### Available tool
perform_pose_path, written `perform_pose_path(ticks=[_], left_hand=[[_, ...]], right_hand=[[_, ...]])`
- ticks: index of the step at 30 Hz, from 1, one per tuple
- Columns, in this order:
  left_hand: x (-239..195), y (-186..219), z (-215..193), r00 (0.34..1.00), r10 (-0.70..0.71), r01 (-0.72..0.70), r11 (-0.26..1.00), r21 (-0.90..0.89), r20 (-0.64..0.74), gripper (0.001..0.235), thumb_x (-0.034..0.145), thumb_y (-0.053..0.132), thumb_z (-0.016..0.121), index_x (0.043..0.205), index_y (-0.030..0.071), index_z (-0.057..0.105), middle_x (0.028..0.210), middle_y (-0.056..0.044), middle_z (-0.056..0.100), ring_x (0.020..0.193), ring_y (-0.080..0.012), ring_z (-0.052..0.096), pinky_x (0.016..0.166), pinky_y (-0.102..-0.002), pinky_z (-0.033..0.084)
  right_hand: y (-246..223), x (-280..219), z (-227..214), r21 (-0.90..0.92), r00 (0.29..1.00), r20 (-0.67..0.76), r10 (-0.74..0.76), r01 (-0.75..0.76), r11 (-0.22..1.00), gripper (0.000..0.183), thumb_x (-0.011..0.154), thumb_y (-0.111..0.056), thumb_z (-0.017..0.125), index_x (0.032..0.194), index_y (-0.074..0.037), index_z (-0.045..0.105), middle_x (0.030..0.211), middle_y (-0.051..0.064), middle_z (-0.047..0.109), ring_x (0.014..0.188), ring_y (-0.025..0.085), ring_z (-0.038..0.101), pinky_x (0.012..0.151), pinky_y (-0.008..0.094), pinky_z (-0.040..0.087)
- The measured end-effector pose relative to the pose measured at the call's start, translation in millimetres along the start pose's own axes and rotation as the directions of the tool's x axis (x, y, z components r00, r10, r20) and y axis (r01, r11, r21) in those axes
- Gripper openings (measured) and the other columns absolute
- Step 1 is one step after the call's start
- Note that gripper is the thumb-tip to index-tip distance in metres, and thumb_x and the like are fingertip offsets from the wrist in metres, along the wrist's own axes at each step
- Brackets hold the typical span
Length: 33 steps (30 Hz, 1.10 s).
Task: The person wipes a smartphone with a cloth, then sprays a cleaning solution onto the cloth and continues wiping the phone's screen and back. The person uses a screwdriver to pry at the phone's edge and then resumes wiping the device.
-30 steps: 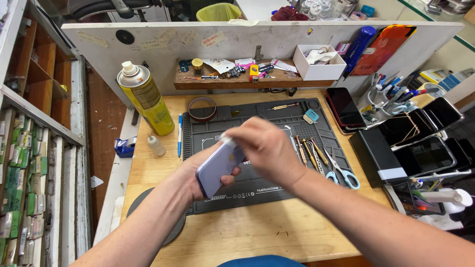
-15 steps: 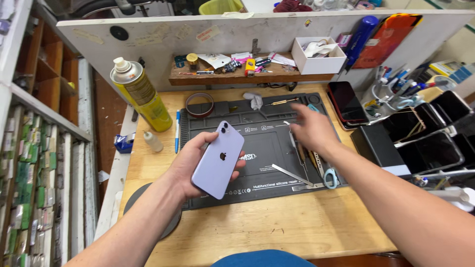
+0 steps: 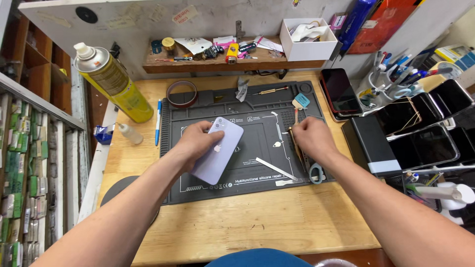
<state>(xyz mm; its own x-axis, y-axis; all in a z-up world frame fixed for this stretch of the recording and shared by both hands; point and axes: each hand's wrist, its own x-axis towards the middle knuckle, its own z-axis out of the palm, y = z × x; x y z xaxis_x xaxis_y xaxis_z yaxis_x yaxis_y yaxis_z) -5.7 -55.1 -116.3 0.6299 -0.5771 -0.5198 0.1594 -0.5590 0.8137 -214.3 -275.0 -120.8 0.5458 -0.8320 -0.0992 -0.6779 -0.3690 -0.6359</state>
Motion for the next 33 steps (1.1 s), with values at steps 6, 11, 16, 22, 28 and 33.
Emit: perform_pose_path(ticks=[6,11,16,22,28,33], left_hand=[[29,1,17,0.957,0.286,-0.276,0.845,0.459,0.049,0.055,0.075,0.032,0.086,0.124,0.013,0.069,0.101,-0.013,0.075,0.091,-0.0237,0.074,0.082,-0.037,0.057],[47,9,22,0.944,0.310,-0.322,0.786,0.528,0.115,0.058,0.075,0.036,0.085,0.126,0.015,0.069,0.111,-0.014,0.074,0.100,-0.0284,0.073,0.090,-0.040,0.057],[39,13,18,0.944,0.301,-0.314,0.695,0.646,0.136,0.059,0.078,0.038,0.083,0.130,0.017,0.067,0.107,-0.016,0.076,0.105,-0.0340,0.071,0.095,-0.045,0.054],[45,21,20,0.966,0.205,-0.260,0.732,0.629,0.160,0.056,0.076,0.034,0.085,0.126,0.014,0.068,0.101,-0.015,0.077,0.098,-0.0300,0.074,0.092,-0.043,0.056],[54,17,12,0.972,-0.074,0.064,0.997,0.054,0.223,0.033,0.088,0.017,0.074,0.117,0.002,0.067,0.096,-0.012,0.076,0.083,-0.0239,0.073,0.070,-0.042,0.060],[42,17,-2,0.993,-0.054,0.066,0.991,-0.119,0.101,0.056,0.081,0.001,0.074,0.133,0.012,0.053,0.106,-0.012,0.073,0.082,-0.0214,0.074,0.067,-0.037,0.064]], right_hand=[[18,5,-15,0.170,0.992,-0.078,0.100,-0.085,0.982,0.031,0.079,-0.017,0.079,0.107,-0.004,0.074,0.084,0.008,0.077,0.073,0.014,0.073,0.067,0.030,0.055],[33,8,-2,0.410,0.974,-0.103,0.202,-0.144,0.901,0.031,0.086,-0.014,0.077,0.113,-0.001,0.070,0.083,0.008,0.074,0.066,0.013,0.065,0.057,0.029,0.050],[50,32,-9,0.719,0.944,-0.209,0.257,-0.030,0.694,0.017,0.092,-0.007,0.069,0.106,-0.002,0.061,0.088,0.007,0.073,0.070,0.012,0.066,0.060,0.026,0.054],[52,42,-31,0.779,0.904,-0.219,0.367,-0.065,0.624,0.017,0.091,-0.004,0.064,0.102,-0.004,0.051,0.090,0.010,0.071,0.073,0.015,0.070,0.062,0.029,0.061],[29,30,0,0.770,0.963,-0.173,0.207,0.000,0.638,0.024,0.094,-0.001,0.069,0.104,0.000,0.048,0.092,0.011,0.071,0.078,0.016,0.072,0.068,0.028,0.064],[14,34,7,0.756,0.953,-0.193,0.232,-0.007,0.655,0.064,0.094,-0.003,0.065,0.148,-0.008,0.030,0.094,0.008,0.074,0.077,0.012,0.071,0.065,0.026,0.061]])
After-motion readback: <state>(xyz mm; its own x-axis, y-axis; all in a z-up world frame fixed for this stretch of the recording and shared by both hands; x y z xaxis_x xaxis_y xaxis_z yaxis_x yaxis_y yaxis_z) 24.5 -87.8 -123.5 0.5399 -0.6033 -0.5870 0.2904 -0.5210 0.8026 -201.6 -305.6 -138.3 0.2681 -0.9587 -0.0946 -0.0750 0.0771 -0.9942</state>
